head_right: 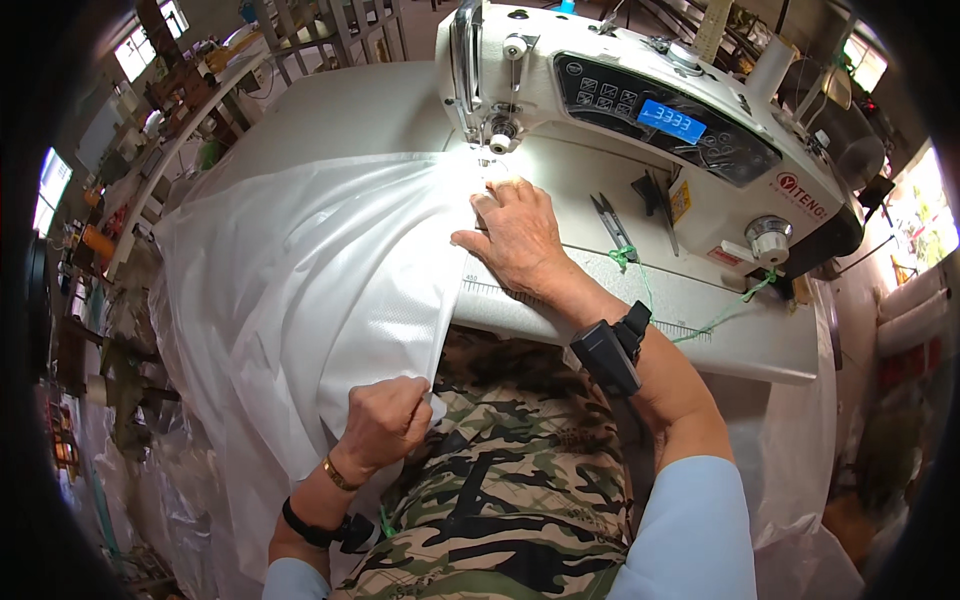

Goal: The recorder is using an industrial sewing machine to sew large sheets of white plastic material in a manufacturing environment.

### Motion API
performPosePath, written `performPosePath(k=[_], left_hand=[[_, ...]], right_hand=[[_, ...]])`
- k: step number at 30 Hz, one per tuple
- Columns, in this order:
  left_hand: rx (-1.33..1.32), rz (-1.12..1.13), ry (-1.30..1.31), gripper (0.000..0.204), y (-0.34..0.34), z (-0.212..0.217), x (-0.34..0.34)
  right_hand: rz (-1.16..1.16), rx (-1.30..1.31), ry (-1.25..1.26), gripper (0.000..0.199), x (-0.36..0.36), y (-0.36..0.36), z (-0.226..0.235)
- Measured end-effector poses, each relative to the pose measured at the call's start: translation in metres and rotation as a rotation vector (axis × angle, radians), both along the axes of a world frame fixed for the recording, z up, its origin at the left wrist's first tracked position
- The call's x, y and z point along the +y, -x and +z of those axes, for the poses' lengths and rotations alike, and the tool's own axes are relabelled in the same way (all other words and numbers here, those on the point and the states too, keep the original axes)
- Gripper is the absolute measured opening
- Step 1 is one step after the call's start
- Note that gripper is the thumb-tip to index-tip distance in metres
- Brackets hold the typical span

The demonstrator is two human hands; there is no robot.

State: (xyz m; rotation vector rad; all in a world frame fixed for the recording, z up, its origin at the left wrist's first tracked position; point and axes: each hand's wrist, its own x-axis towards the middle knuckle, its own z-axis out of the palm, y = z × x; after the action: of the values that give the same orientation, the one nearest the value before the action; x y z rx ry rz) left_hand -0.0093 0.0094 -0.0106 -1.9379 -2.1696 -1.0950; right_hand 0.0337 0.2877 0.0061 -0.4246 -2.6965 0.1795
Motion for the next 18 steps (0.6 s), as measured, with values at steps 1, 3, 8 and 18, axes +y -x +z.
performPosePath(k=[1, 3, 8, 18], left_hand=[[0.04, -0.002, 0.027, 0.01, 0.002, 0.002, 0.004], [0.077, 0.012, 0.069, 0.009, 0.009, 0.003, 0.011], [0.184, 0.041, 0.14, 0.014, 0.025, 0.02, 0.043], [0.275, 0.04, 0.223, 0.016, 0.051, 0.038, 0.131]], right_hand=[[-0.001, 0.006, 0.002, 0.062, 0.0, 0.001, 0.001], [-0.008, -0.035, 0.034, 0.065, -0.002, 0.003, 0.003], [0.022, -0.013, 0.054, 0.065, 0.001, 0.001, 0.002], [0.021, 0.095, 0.113, 0.049, 0.007, 0.002, -0.004]])
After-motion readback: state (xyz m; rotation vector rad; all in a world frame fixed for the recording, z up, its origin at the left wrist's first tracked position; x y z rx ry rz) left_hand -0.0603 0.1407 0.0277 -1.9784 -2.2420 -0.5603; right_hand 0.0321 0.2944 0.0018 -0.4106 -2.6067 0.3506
